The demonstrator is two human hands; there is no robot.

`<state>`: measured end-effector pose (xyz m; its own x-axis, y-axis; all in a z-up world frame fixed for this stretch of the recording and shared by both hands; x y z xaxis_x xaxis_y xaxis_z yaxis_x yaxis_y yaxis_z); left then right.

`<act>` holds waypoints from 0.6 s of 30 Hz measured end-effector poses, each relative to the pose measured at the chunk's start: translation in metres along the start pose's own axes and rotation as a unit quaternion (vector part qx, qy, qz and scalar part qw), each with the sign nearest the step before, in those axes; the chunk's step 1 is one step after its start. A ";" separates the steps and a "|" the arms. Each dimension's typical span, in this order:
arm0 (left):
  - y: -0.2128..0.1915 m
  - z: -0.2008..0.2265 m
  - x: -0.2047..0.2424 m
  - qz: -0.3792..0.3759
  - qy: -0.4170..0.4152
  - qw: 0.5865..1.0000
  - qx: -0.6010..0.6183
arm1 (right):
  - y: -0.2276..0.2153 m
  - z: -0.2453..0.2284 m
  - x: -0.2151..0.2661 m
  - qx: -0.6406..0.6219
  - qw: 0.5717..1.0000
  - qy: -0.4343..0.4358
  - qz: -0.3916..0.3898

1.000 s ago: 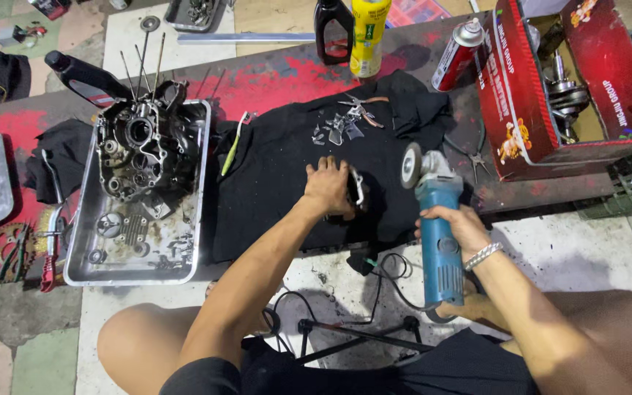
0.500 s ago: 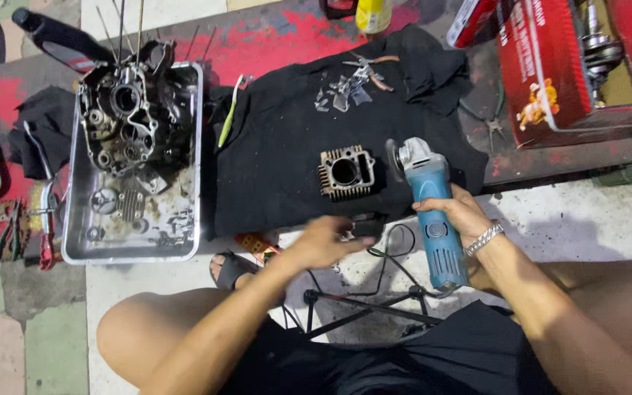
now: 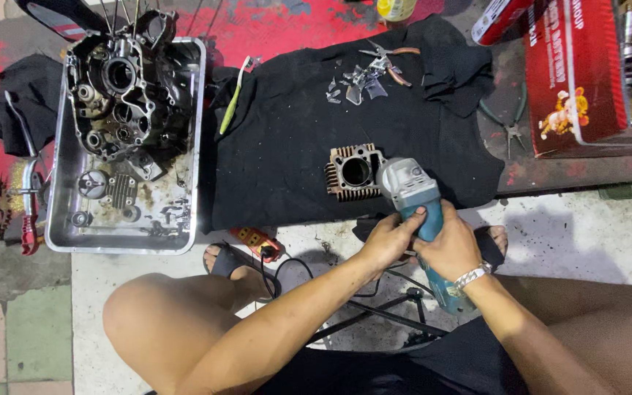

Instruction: The person uses an angle grinder to clean and smooth a metal engine cylinder head. They switch between a wire brush and a grinding disc, working on the cylinder head's surfaces and edges.

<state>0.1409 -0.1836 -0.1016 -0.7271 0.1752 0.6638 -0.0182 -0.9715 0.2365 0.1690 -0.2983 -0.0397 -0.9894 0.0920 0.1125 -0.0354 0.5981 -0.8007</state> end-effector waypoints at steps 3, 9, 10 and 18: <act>-0.013 0.003 0.002 0.077 0.027 0.996 -0.048 | 0.007 -0.006 0.000 -0.011 1.000 -0.003 -0.010; -0.020 0.008 -0.004 0.122 0.071 0.988 -0.069 | 0.005 -0.020 -0.008 0.008 0.999 -0.036 0.001; -0.020 0.008 -0.007 0.115 0.076 0.989 -0.061 | 0.006 -0.018 -0.010 0.013 1.000 -0.025 -0.006; -0.021 0.025 -0.018 0.113 0.095 0.988 -0.033 | -0.001 -0.035 -0.025 0.015 0.999 -0.038 0.023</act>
<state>0.1711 -0.1619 -0.1012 -0.8334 -0.0749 0.5475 0.1191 -0.9918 0.0455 0.1991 -0.2736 -0.0213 -0.9979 0.0568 0.0310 0.0069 0.5698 -0.8217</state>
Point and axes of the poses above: each hand's wrist, its own x-axis away from the middle knuckle, its own y-axis out of the palm, z = x × y, the point moved 10 cm from there along -x, towards the middle knuckle, and after that the axes turned 9 degrees about z, right-handed, at the moved point
